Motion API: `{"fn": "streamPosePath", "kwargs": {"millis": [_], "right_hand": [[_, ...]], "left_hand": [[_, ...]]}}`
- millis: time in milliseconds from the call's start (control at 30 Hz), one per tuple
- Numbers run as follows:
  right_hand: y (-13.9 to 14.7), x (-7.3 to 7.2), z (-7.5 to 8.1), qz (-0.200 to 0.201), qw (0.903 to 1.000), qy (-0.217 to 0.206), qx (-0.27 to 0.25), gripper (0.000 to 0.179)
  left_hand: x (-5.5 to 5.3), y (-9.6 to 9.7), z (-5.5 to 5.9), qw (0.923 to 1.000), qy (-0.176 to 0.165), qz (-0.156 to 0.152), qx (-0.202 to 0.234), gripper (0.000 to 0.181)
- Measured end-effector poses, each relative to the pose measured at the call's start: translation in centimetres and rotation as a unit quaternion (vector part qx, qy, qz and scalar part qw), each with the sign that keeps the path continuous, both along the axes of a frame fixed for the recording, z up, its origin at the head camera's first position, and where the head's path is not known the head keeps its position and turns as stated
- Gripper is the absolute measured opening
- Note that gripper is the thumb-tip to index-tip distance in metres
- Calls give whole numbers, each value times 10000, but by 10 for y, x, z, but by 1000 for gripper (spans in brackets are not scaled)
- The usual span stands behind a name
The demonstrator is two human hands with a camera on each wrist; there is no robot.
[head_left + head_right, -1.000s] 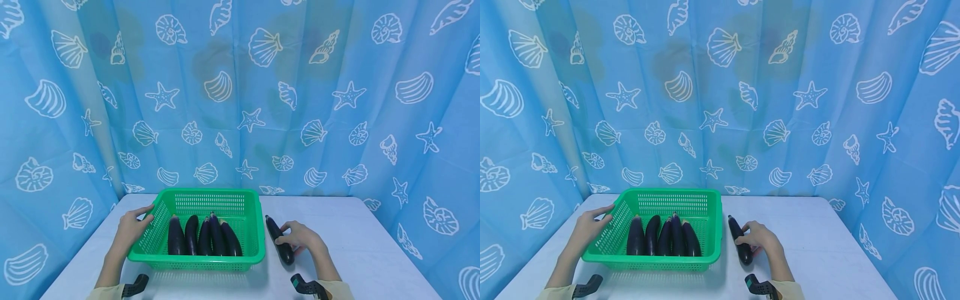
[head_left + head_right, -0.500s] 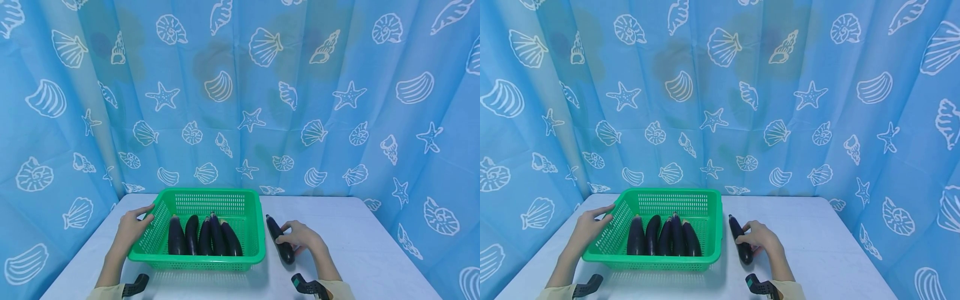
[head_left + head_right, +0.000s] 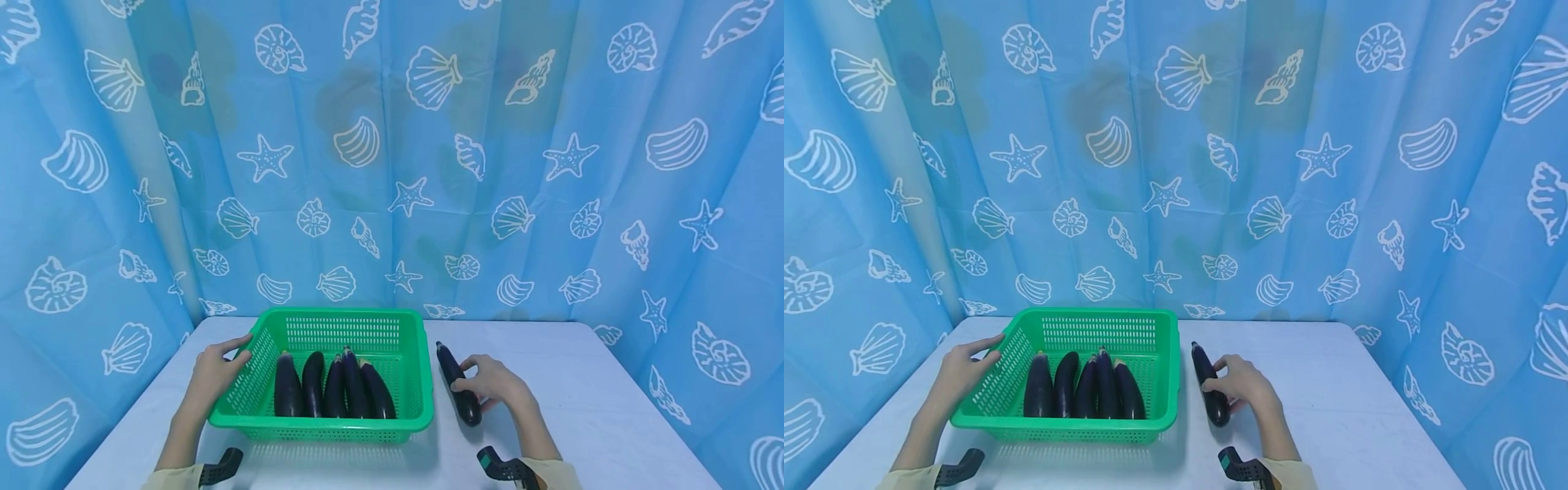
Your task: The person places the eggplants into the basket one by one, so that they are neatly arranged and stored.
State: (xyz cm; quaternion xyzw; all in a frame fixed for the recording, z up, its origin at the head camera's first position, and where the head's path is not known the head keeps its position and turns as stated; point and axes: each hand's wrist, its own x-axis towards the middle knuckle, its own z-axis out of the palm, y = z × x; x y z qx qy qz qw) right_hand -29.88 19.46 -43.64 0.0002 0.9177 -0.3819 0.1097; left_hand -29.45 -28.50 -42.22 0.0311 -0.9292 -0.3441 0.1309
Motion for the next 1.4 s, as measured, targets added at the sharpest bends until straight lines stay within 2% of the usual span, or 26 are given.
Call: {"fn": "streamPosePath", "kwargs": {"millis": [400,767,1400], "right_hand": [[-3,7,13,-165,9993,349,-32,56],[-7,16,33,-37,9985,551,49,56],[-21,26,46,-35,9971,734,194,56]], "left_hand": [[-1,-1,1,10000,-55,3,-2,47],[0,0,1,10000,-36,3,-9,47],[0,-1,0,10000,-25,-35,-1,47]]}}
